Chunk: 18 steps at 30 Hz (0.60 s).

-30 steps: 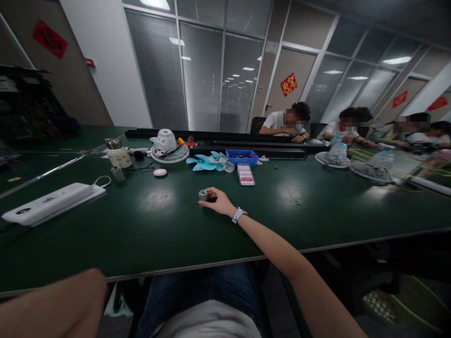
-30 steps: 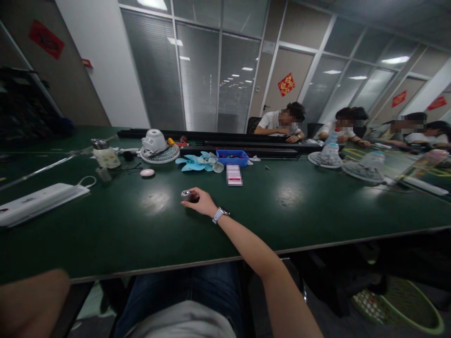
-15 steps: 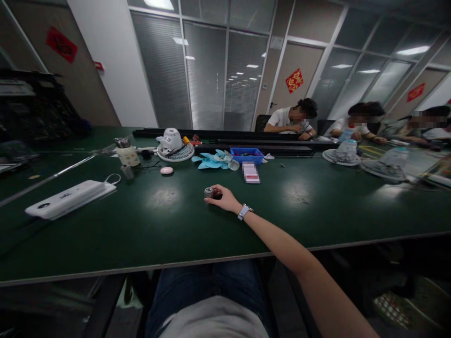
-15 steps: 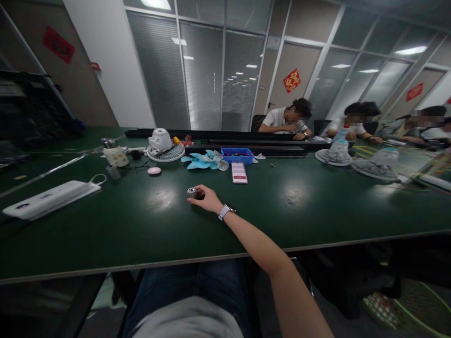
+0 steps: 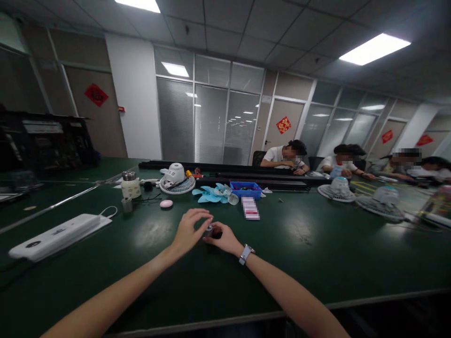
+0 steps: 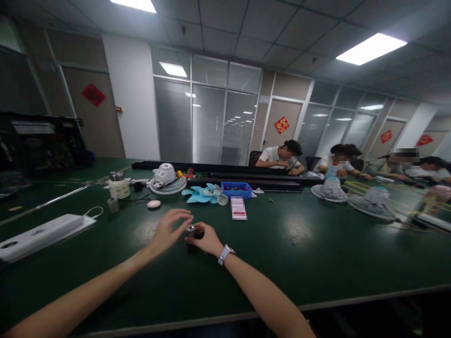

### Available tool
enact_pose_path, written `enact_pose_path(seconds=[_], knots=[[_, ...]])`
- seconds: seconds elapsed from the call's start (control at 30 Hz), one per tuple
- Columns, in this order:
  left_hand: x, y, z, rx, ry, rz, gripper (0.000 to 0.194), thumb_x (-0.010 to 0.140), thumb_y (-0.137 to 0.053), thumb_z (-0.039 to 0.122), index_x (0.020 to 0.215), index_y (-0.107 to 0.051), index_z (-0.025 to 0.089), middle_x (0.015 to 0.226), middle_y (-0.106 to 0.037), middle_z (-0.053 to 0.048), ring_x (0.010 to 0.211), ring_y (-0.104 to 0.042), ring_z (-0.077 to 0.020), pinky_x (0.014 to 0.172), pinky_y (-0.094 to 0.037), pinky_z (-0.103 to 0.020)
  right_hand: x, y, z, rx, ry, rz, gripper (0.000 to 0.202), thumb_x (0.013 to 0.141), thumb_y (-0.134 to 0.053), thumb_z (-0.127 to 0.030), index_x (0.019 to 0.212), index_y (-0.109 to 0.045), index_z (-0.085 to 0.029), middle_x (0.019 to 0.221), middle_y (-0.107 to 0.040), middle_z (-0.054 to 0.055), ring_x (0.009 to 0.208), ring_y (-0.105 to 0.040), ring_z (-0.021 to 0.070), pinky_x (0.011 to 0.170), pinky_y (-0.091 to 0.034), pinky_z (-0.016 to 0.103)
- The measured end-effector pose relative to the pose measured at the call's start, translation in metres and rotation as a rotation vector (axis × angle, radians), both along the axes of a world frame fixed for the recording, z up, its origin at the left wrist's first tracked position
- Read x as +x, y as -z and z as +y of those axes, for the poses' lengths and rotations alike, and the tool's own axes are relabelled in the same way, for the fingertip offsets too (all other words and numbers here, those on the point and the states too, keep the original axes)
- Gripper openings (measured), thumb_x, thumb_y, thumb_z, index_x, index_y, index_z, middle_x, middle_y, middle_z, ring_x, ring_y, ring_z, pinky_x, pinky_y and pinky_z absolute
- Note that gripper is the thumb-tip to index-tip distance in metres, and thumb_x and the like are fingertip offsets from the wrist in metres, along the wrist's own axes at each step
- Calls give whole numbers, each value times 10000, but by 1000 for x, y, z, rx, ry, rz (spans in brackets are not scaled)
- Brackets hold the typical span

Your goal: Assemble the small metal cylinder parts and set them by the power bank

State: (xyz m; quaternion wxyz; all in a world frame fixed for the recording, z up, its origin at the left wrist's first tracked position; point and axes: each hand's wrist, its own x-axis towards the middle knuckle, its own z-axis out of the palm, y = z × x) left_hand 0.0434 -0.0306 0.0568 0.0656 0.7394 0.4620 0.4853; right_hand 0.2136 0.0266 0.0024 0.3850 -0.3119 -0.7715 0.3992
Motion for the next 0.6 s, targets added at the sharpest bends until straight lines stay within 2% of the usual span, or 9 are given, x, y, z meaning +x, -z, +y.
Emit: enact_pose_path(seconds=[0.1,0.2,0.3,0.4,0.5,0.6], knots=[[8,17,8,-102,24,77,206,853,-603,365,934,-739,233,1004,-689,-74,993,-610,-249,898,-468,-399,0,4,4,15,-36,9,379,666,-791,-337,978,-640,-183,929,-682,34,868,-648,195,813,-513,347],[9,28,10,-181,-18,19,232,842,-586,378,951,-747,250,983,-710,-63,949,-635,-256,855,-485,-383,1,2,3,18,-45,0,344,676,-782,-315,958,-640,-180,917,-677,32,867,-641,189,813,-507,342],[3,28,13,-278,30,-121,294,824,-592,419,1007,-729,233,1002,-717,-63,940,-658,-259,852,-501,-374,2,-2,0,0,-31,-11,378,671,-785,-299,994,-634,-176,901,-677,31,854,-639,183,808,-505,341],[-2,24,18,-337,72,-202,338,803,-612,423,1054,-686,209,930,-730,-61,899,-679,-258,841,-509,-371,2,-4,-2,-14,-29,-12,401,670,-786,-293,1021,-632,-175,912,-682,33,863,-644,183,814,-503,340],[-3,22,23,-294,64,-170,243,788,-619,386,950,-643,207,864,-726,-46,861,-685,-247,803,-509,-351,2,-5,-3,-22,-21,-16,411,657,-798,-299,1016,-640,-179,936,-691,36,884,-650,190,824,-503,345],[-2,25,26,-241,59,-179,159,787,-595,350,797,-533,204,839,-708,-36,853,-681,-232,766,-509,-331,2,-6,-3,-22,-21,-10,408,653,-804,-312,1004,-642,-180,948,-697,36,893,-656,196,825,-507,350]])
